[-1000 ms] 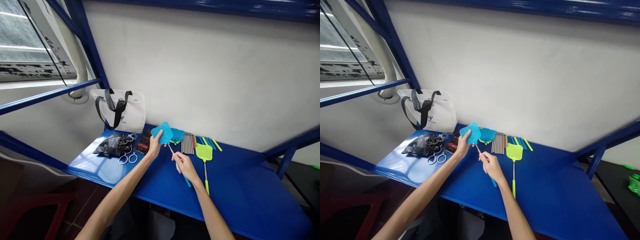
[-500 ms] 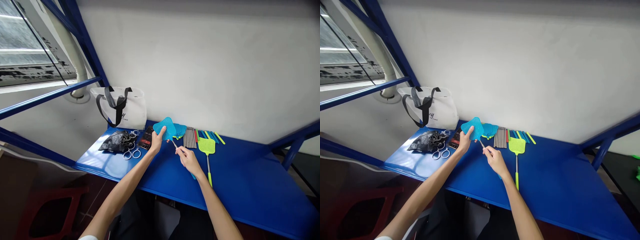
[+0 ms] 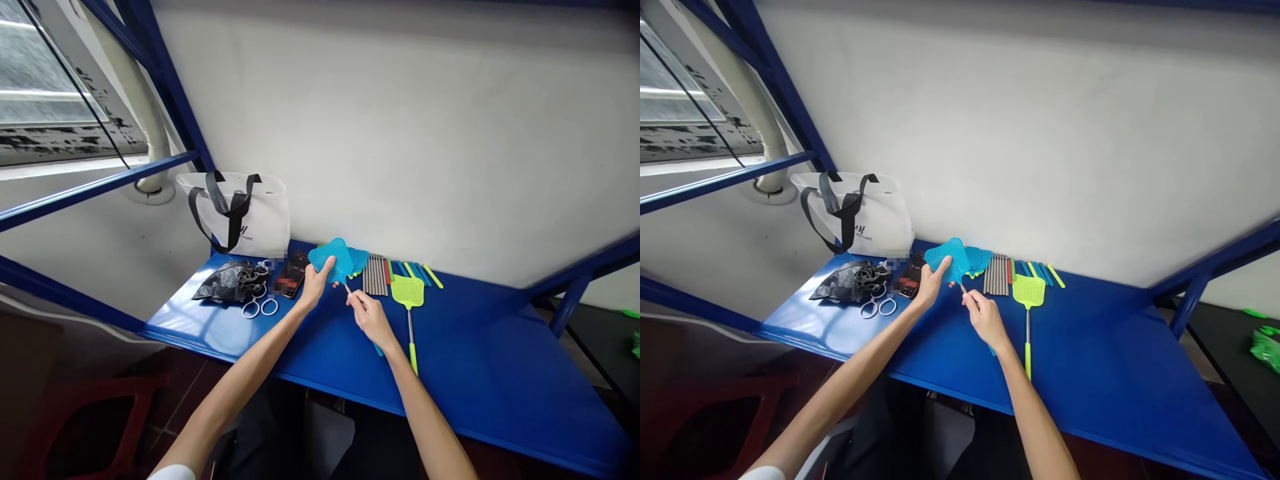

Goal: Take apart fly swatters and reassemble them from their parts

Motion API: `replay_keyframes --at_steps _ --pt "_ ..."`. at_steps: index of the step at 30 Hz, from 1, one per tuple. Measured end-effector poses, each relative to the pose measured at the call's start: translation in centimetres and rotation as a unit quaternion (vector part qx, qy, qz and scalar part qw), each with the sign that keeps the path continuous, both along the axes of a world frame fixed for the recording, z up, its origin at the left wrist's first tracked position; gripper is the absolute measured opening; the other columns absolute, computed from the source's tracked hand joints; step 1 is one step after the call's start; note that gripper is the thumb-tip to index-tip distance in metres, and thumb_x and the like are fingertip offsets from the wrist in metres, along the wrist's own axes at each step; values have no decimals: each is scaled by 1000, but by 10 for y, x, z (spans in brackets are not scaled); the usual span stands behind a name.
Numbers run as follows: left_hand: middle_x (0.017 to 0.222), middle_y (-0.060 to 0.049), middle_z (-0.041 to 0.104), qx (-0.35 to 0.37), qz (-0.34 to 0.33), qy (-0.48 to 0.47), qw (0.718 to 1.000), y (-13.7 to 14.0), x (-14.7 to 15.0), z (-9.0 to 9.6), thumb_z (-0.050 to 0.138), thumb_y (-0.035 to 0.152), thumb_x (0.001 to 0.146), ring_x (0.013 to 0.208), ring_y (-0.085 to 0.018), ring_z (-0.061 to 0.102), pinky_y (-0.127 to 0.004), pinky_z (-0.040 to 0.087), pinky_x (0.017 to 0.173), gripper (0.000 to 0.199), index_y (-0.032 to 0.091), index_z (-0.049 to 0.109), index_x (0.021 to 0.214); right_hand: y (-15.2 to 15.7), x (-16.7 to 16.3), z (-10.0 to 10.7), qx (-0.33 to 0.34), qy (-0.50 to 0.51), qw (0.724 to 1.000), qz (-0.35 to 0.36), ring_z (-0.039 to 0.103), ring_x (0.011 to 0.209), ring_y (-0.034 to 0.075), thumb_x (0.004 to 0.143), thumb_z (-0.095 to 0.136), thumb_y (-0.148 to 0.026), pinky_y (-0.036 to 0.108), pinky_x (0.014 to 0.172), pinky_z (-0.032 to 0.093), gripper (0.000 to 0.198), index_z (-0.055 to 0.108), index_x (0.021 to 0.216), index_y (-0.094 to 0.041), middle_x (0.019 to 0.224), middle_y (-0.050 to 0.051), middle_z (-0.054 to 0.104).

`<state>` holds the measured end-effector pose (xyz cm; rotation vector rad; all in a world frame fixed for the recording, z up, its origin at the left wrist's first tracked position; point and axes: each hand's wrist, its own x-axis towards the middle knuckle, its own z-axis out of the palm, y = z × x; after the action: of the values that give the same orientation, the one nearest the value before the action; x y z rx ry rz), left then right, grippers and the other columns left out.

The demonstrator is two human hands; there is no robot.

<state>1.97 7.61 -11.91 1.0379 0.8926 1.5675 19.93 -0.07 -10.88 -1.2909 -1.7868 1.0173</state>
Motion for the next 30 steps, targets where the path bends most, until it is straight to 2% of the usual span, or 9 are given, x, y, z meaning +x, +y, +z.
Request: replay_keyframes --at_steps 3,8,13,17,19,22,26,28,30 --pt "70 -5 71 -17 -34 2 999 -1 0 0 81 69 88 48 -16 62 -29 52 47 55 16 67 86 2 0 0 -13 7 1000 13 49 44 15 111 45 -63 26 58 40 46 63 92 -25 46 -8 49" --pt "82 -7 73 -46 -103 25 993 0 1 -3 81 72 85 60 -18 69 -29 55 53 59 15 67 96 5 2 -5 0 24 1000 13 55 54 15 110 50 -61 25 60 40 44 64 90 -24 59 -5 59" --pt "92 -4 70 -49 -95 43 993 8 -1 -14 75 75 88 68 -16 69 -25 53 53 61 20 64 112 9 12 -4 34 -3 999 -38 54 55 15 109 50 -61 26 58 38 45 57 82 -26 60 -6 54" --pt "74 1 63 -12 -79 133 988 12 -1 -24 73 72 91 55 -11 54 -23 42 49 54 19 68 98 0 36 4 70 -102 988 -98 59 61 17 112 44 -56 27 63 37 47 60 81 -25 64 -3 60" --pt "65 3 55 -2 -84 174 981 11 0 -25 70 72 94 52 -11 48 -24 37 50 53 19 67 87 -10 51 6 63 -187 971 -138 65 66 18 115 39 -52 27 65 36 48 62 83 -25 69 -1 66" --pt "59 5 46 16 -88 220 971 6 4 -23 66 72 97 53 -11 42 -25 30 53 57 18 69 78 -28 68 7 29 -326 925 -195 70 73 20 118 35 -45 28 63 32 46 63 87 -24 80 3 75" --pt "58 4 42 31 -83 251 964 1 6 -20 61 71 101 56 -12 37 -27 26 57 63 17 70 70 -43 69 2 1 -438 872 -216 76 84 21 119 36 -37 28 62 32 42 66 93 -22 91 7 79" --pt "60 4 42 41 -79 253 963 0 6 -21 59 68 103 58 -13 37 -27 26 58 58 17 73 79 -46 64 -2 -6 -464 856 -227 77 87 21 119 37 -34 28 62 33 42 69 96 -21 93 8 80" --pt "62 5 43 55 -75 245 965 0 4 -23 58 61 105 59 -14 38 -27 27 58 48 17 77 102 -46 60 -5 -2 -482 843 -240 78 90 22 119 37 -33 28 63 34 41 71 100 -19 94 9 80"
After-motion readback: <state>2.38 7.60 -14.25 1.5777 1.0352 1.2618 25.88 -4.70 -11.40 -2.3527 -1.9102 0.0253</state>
